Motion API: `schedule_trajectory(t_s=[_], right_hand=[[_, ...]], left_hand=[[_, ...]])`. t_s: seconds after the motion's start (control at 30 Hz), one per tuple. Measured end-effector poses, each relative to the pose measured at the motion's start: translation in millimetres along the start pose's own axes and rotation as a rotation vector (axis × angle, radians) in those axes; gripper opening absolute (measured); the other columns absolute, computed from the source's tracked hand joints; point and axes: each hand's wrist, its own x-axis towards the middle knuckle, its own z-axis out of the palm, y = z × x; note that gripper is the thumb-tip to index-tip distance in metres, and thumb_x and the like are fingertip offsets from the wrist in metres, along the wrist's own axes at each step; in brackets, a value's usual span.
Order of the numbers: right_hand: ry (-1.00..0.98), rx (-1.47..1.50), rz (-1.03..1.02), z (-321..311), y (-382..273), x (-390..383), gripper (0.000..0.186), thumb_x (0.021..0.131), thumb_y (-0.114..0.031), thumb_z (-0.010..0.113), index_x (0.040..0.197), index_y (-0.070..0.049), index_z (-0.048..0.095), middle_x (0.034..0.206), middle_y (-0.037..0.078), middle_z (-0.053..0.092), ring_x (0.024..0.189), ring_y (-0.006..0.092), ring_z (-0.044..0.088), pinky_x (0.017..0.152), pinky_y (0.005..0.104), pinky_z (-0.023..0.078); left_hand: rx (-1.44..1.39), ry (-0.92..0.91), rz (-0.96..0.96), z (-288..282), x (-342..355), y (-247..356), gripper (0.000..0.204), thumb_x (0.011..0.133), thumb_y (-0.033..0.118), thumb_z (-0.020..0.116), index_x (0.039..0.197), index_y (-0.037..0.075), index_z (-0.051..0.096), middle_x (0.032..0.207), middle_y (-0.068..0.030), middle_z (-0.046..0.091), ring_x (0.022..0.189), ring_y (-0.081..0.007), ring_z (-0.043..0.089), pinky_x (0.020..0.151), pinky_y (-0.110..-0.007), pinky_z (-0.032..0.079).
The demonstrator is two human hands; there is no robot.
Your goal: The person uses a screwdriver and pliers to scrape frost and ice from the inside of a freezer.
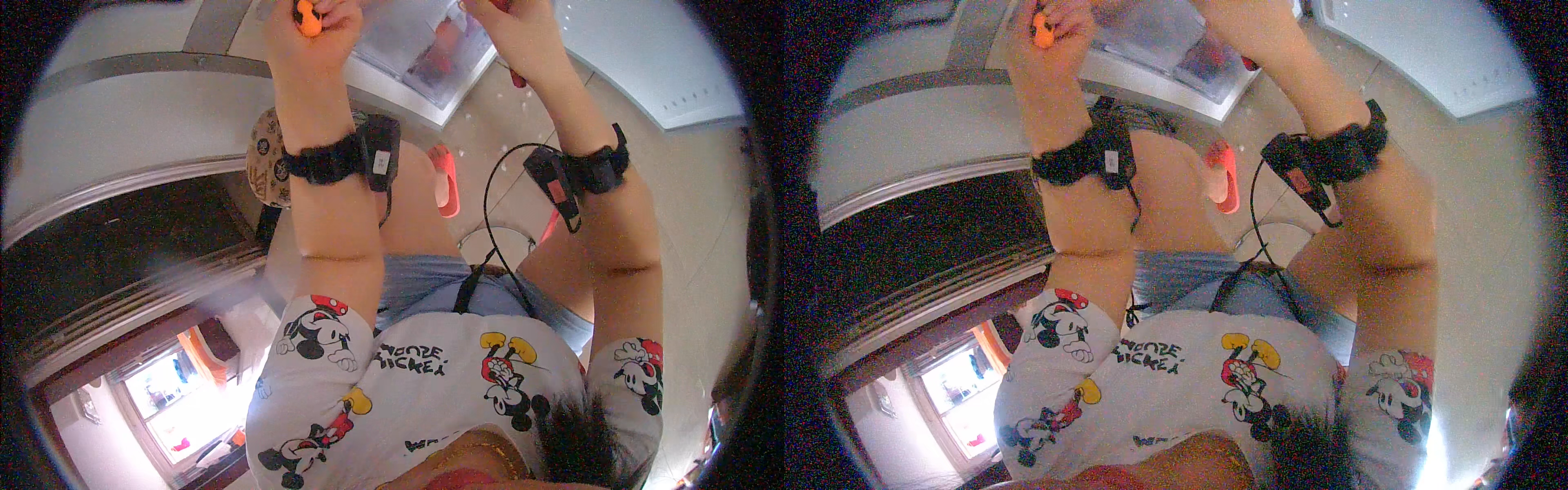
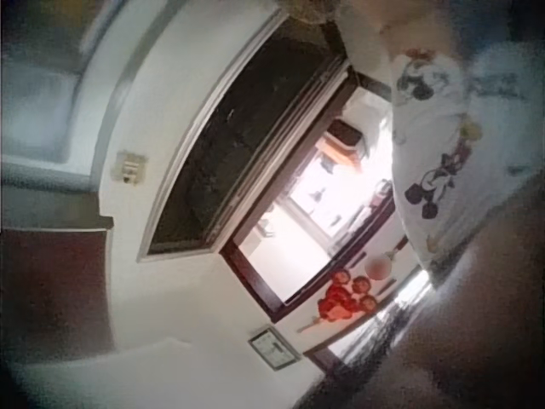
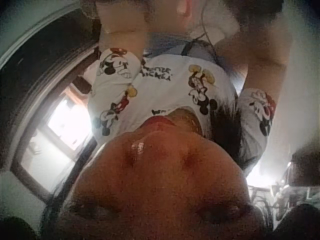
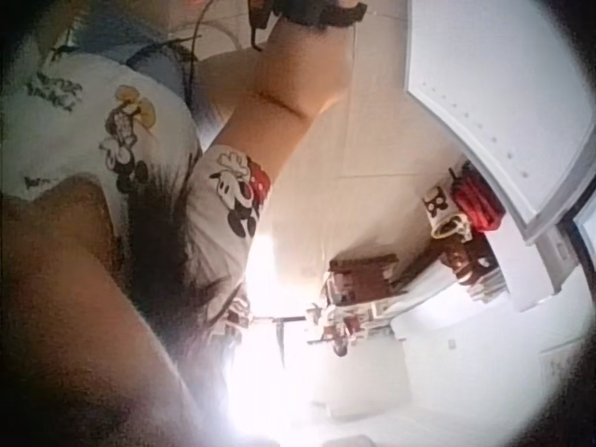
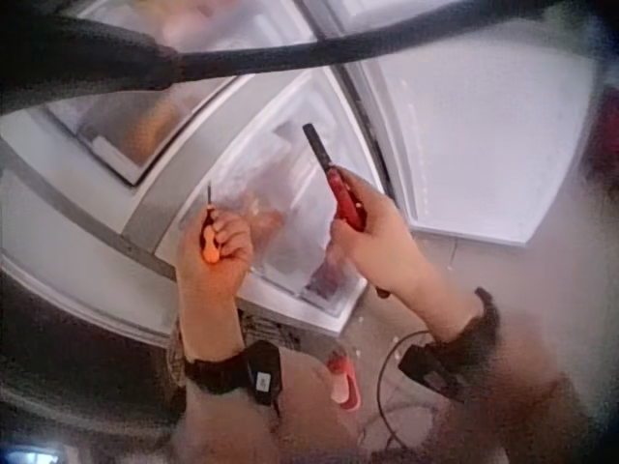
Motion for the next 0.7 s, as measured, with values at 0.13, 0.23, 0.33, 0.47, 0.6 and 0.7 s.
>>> schedule_trajectory(t_s=[0.13, 0.23, 0.33, 0.47, 0.6, 0.7], right_hand=[[0.084, -0.35, -0.276, -1, 22, 4, 0.059, 0.075, -0.005, 0.054, 0.132, 0.001, 0.039, 0.075, 0.009, 0.052, 0.066, 0.0174, 0.052, 0.063, 0.0302, 0.046], [0.089, -0.357, -0.379, 7, 41, -4, 0.061, 0.073, -0.005, 0.055, 0.132, 0.003, 0.038, 0.093, 0.02, 0.055, 0.082, 0.0272, 0.055, 0.075, 0.0355, 0.045], [-0.121, -0.518, -0.319, 16, 27, -16, 0.06, 0.073, -0.002, 0.054, 0.131, 0.003, 0.037, 0.104, 0.026, 0.053, 0.094, 0.039, 0.054, 0.082, 0.0408, 0.044], [-0.143, -0.728, -0.674, 26, 61, -18, 0.077, 0.069, -0.011, 0.066, 0.139, -0.017, 0.033, 0.095, 0.01, 0.049, 0.085, 0.0277, 0.054, 0.07, 0.0394, 0.047], [-0.17, -0.81, -0.858, 30, 56, -12, 0.077, 0.067, -0.008, 0.066, 0.137, -0.018, 0.036, 0.091, 0.008, 0.05, 0.081, 0.0261, 0.055, 0.065, 0.0366, 0.048], [-0.129, -0.853, -0.899, 39, 56, -2, 0.071, 0.071, -0.011, 0.064, 0.136, -0.019, 0.037, 0.089, 0.006, 0.05, 0.079, 0.0251, 0.056, 0.063, 0.0357, 0.048]], left_hand=[[0.071, -0.006, 0.014, 1, 17, -5, 0.014, 0.088, 0.015, 0.053, 0.08, 0.003, 0.051, 0.068, -0.0034, 0.045, 0.058, -0.0134, 0.042, 0.046, -0.023, 0.032], [0.045, -0.088, -0.072, 0, 19, -7, 0.014, 0.088, 0.015, 0.052, 0.081, 0.003, 0.05, 0.068, -0.0035, 0.044, 0.059, -0.0137, 0.043, 0.047, -0.023, 0.033], [0.106, -0.102, -0.111, -6, 15, 11, 0.014, 0.089, 0.014, 0.051, 0.08, 0.004, 0.049, 0.067, -0.0035, 0.043, 0.059, -0.0138, 0.042, 0.048, -0.024, 0.034], [0.218, -0.04, -0.057, 5, 9, 13, 0.015, 0.092, 0.013, 0.048, 0.083, 0.001, 0.05, 0.072, -0.0053, 0.049, 0.064, -0.0154, 0.049, 0.054, -0.024, 0.042], [0.623, -0.051, 0.053, 2, 3, 18, 0.016, 0.091, 0.021, 0.047, 0.09, 0.005, 0.05, 0.077, -0.0037, 0.049, 0.07, -0.0148, 0.05, 0.06, -0.029, 0.044], [0.588, 0.038, 0.002, -5, 4, 36, 0.017, 0.091, 0.022, 0.047, 0.087, 0.005, 0.048, 0.075, -0.0029, 0.046, 0.068, -0.0134, 0.046, 0.058, -0.026, 0.039]])
